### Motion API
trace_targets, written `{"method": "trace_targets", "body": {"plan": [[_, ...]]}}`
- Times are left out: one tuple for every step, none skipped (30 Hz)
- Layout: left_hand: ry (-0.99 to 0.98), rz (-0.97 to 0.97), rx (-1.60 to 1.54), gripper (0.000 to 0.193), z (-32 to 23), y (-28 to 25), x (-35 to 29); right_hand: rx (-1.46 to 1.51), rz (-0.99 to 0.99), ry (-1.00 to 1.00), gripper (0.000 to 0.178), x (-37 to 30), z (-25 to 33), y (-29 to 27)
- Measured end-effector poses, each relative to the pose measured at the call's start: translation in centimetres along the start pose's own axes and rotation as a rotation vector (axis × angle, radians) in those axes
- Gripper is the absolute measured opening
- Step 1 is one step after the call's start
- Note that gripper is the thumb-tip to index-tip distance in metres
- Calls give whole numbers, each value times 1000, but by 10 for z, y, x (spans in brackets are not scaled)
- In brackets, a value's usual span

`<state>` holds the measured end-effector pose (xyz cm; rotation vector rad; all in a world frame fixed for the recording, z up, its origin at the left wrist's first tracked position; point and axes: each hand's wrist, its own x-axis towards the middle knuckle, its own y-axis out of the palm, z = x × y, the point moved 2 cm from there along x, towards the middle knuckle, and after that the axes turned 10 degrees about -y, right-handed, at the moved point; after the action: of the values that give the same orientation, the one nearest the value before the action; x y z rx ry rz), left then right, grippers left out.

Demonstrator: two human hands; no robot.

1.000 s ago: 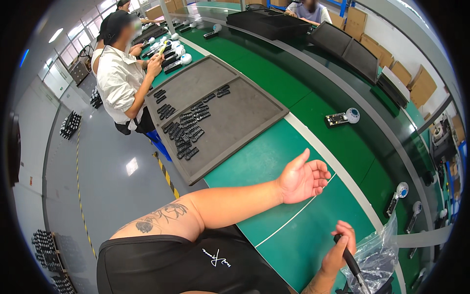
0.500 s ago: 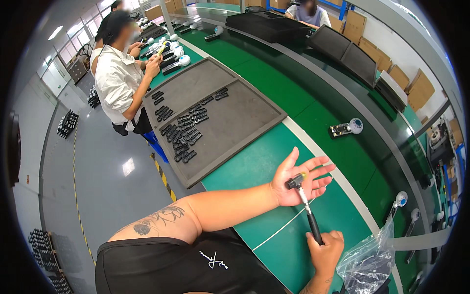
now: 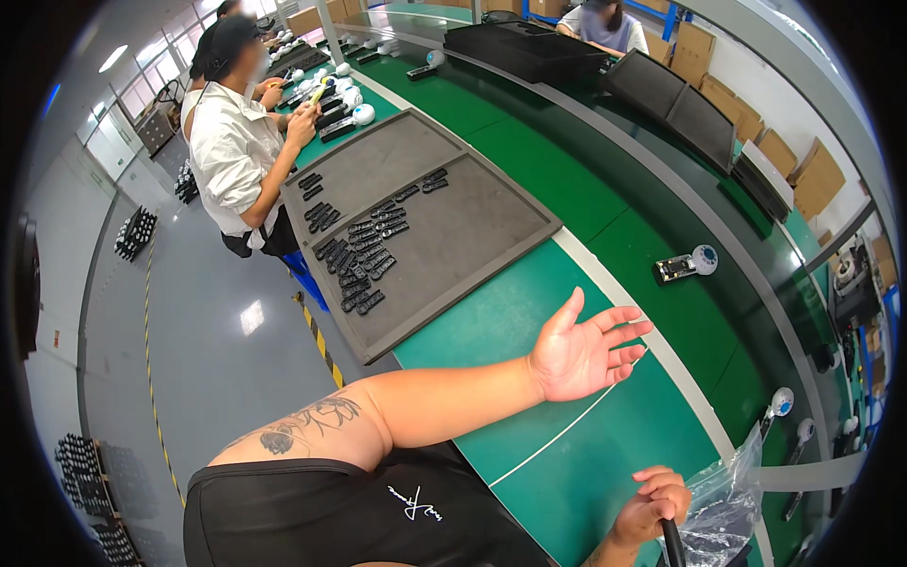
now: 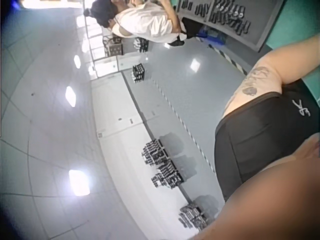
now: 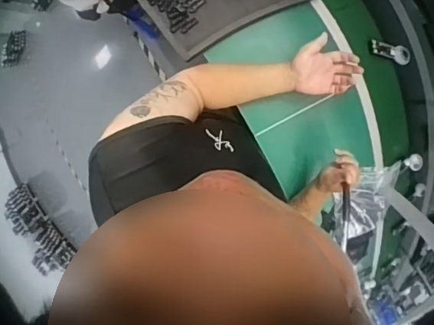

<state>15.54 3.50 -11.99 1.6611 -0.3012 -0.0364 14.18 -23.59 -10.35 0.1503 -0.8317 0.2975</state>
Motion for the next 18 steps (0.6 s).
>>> {"method": "trace_targets", "body": {"plan": [[2,-2,-1,77,0,-1,0,-20,13,-7,52,-1,0,-2],[5,-4,-1,77,-1,-2,0,-40,27,-15,54,-1,-1,-4],[7,-6,-2,77,-2,-3,1,-61,40,-23,57,-1,-1,-6],[8,-7,-3,77,-2,-4,1,-81,53,-30,59,0,-2,-6],[10,-11,-5,77,-2,-5,0,-80,54,-26,59,-1,-2,-7],[10,7,-12,78,-2,-7,1,-67,57,-29,59,-1,-2,-8],[10,26,-18,79,-3,-7,2,-54,59,-32,58,-1,-2,-8],[10,45,-23,80,-4,-8,2,-40,62,-35,58,-1,-1,-7],[10,65,-28,81,-4,-8,1,-27,64,-40,57,-1,0,-7],[11,66,-28,81,-4,-7,1,-26,65,-41,57,-1,0,-6],[16,51,-24,80,-4,-6,1,-39,49,-34,58,0,2,-5],[20,36,-20,78,-4,-5,0,-52,33,-28,59,0,4,-3],[24,20,-15,77,-4,-4,0,-64,17,-22,60,1,6,-2],[28,5,-10,76,-4,-3,0,-76,0,-16,60,1,6,-2],[27,3,-7,76,-4,-2,0,-75,-3,-16,60,1,5,-1],[25,1,-8,76,-3,-1,-1,-80,-26,-44,60,1,5,-2],[23,-2,-8,76,-3,-1,-1,-85,-49,-71,59,2,3,-3],[20,-6,-9,76,-2,-1,-1,-91,-73,-98,58,2,2,-4]]}}
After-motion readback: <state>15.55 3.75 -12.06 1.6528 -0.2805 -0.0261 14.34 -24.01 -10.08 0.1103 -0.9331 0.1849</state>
